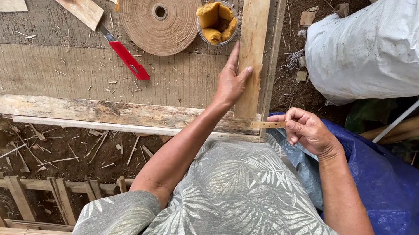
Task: Applying edge banding to wooden boards using a utility knife and manual pressure.
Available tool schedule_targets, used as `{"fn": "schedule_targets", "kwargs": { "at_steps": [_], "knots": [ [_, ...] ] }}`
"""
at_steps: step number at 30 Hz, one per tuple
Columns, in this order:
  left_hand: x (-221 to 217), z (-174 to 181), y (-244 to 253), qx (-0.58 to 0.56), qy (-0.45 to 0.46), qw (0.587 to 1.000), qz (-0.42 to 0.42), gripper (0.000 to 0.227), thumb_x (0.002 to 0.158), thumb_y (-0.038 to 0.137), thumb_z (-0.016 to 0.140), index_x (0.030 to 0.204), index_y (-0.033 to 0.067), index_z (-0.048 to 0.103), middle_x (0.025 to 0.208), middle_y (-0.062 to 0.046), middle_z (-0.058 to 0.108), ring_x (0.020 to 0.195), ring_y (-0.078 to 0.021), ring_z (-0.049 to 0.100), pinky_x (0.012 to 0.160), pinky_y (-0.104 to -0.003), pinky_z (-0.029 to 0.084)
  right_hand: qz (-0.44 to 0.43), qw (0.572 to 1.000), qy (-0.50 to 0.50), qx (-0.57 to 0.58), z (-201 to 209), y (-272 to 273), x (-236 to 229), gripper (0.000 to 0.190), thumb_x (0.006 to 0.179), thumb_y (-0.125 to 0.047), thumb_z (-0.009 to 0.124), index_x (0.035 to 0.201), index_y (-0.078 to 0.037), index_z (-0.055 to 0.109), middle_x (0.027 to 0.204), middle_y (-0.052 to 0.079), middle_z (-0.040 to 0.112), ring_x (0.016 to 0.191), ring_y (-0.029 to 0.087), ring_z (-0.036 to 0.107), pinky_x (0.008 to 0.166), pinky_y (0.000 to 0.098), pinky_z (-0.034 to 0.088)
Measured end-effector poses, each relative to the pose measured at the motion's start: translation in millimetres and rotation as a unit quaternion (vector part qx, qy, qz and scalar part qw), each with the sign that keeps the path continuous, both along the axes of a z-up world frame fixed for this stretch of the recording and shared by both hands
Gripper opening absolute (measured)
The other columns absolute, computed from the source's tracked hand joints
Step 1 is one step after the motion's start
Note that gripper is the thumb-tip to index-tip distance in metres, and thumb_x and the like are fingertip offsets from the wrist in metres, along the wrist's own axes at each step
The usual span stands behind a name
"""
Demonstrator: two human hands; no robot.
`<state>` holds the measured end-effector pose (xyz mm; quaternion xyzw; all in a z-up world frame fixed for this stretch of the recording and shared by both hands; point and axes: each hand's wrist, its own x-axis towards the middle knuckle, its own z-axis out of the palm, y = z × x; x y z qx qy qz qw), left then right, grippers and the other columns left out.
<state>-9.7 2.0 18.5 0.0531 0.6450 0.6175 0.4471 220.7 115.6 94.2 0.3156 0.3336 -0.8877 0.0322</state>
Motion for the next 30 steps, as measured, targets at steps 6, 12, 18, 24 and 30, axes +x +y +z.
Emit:
{"fn": "schedule_targets", "kwargs": {
  "at_steps": [6,12,18,24,30],
  "knots": [
    [-5,43,14,-0.139,0.123,0.976,-0.113,0.079,0.099,0.014,0.070,0.164,0.0267,0.027,0.148,-0.028,0.056,0.132,-0.0523,0.055,0.108,-0.064,0.050,-0.002,1.000,0.002,0.001,-1,-1,-1,0.006,0.095,-0.004,0.063,0.093,-0.005,0.058,0.120,0.028,0.073,0.043,0.007,0.055,0.043,0.0233,0.049],
    [-9,16,18,-0.228,0.279,0.902,-0.237,0.088,0.097,0.032,0.076,0.164,0.0168,0.022,0.102,-0.012,0.064,0.087,-0.0270,0.060,0.077,-0.041,0.058,0.028,1.000,-0.002,0.004,3,3,2,0.009,0.096,-0.010,0.064,0.093,-0.006,0.057,0.126,0.031,0.069,0.046,0.007,0.052,0.047,0.0205,0.047],
    [-15,-11,25,-0.316,0.398,0.798,-0.323,0.098,0.098,0.057,0.074,0.165,0.0125,0.018,0.059,0.003,0.062,0.045,-0.0099,0.050,0.043,-0.027,0.048,0.061,0.998,0.012,0.006,-5,5,10,0.012,0.098,-0.017,0.065,0.096,-0.008,0.057,0.133,0.034,0.063,0.051,0.007,0.049,0.054,0.0193,0.047],
    [-11,-41,21,-0.325,0.473,0.757,-0.313,0.109,0.090,0.071,0.080,0.163,0.0132,0.023,0.063,0.002,0.065,0.050,-0.0122,0.054,0.042,-0.032,0.044,0.056,0.998,0.004,0.009,-3,5,19,0.013,0.098,-0.018,0.065,0.097,-0.009,0.056,0.131,0.036,0.063,0.050,0.007,0.047,0.053,0.0213,0.046],
    [-3,-67,14,-0.288,0.495,0.772,-0.276,0.109,0.089,0.069,0.083,0.160,0.0106,0.024,0.077,0.002,0.073,0.058,-0.0083,0.065,0.049,-0.029,0.053,0.053,0.998,-0.001,0.026,-3,15,19,0.012,0.099,-0.016,0.064,0.099,-0.008,0.056,0.130,0.037,0.062,0.051,0.006,0.046,0.050,0.0205,0.046]
  ]
}}
